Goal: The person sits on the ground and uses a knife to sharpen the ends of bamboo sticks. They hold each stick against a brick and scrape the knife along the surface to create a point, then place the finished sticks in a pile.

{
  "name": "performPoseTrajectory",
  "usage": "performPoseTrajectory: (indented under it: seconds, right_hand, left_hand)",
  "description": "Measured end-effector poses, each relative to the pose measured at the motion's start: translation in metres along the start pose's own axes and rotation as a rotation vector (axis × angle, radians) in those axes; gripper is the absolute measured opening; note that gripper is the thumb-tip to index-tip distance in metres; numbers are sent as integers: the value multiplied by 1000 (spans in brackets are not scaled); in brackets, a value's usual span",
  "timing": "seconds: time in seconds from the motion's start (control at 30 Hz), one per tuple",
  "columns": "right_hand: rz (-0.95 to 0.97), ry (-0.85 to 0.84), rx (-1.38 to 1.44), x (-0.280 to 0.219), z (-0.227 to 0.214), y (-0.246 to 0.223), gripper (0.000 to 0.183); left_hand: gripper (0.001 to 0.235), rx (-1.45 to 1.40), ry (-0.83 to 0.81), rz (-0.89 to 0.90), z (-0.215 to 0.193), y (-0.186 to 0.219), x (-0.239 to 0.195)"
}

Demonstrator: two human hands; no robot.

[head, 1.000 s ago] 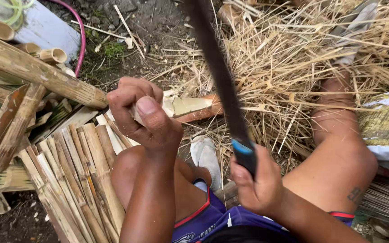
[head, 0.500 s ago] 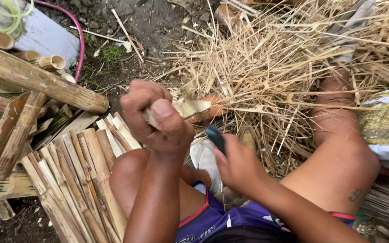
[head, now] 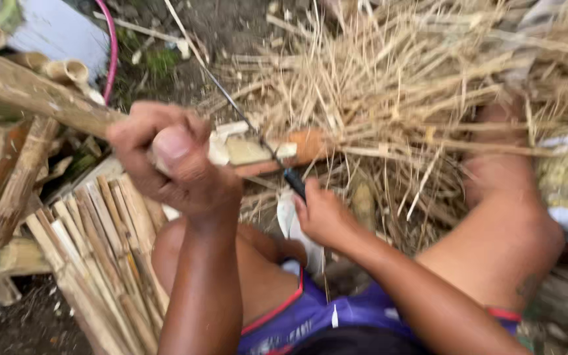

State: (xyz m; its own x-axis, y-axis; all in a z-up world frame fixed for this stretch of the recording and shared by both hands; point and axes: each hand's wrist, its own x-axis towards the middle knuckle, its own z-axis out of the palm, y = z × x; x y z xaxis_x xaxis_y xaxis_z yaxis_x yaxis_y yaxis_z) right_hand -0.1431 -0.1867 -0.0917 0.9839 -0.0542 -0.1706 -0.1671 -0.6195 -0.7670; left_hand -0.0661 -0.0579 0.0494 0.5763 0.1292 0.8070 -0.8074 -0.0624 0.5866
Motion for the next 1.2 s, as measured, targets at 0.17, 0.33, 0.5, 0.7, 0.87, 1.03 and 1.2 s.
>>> performPoseTrajectory:
  seconds: [0.17, 0.33, 0.5, 0.7, 0.87, 1.03, 1.2]
  right_hand:
    - [-419, 129, 326, -38, 6, -1, 35]
    - [3, -22, -27, 35, 46, 35, 33]
    - [-188, 25, 129, 21, 44, 30, 33]
    - [-38, -44, 29, 72, 88, 90, 37]
    - [68, -69, -16, 81, 95, 97, 34]
    - [-750, 277, 235, 52, 97, 83, 34]
    - [18, 21, -106, 106, 128, 140, 31]
  left_hand:
    - [22, -38, 51, 64, -8, -16, 9]
    - [21, 48, 73, 55, -24, -22, 9]
    - [23, 2, 131, 32, -40, -28, 21]
    - [26, 14, 118, 60, -39, -42, 28]
    - [33, 81, 94, 109, -48, -52, 45]
    - [34, 61, 126, 21, -62, -72, 24]
    - [36, 39, 146, -23, -79, -80, 18]
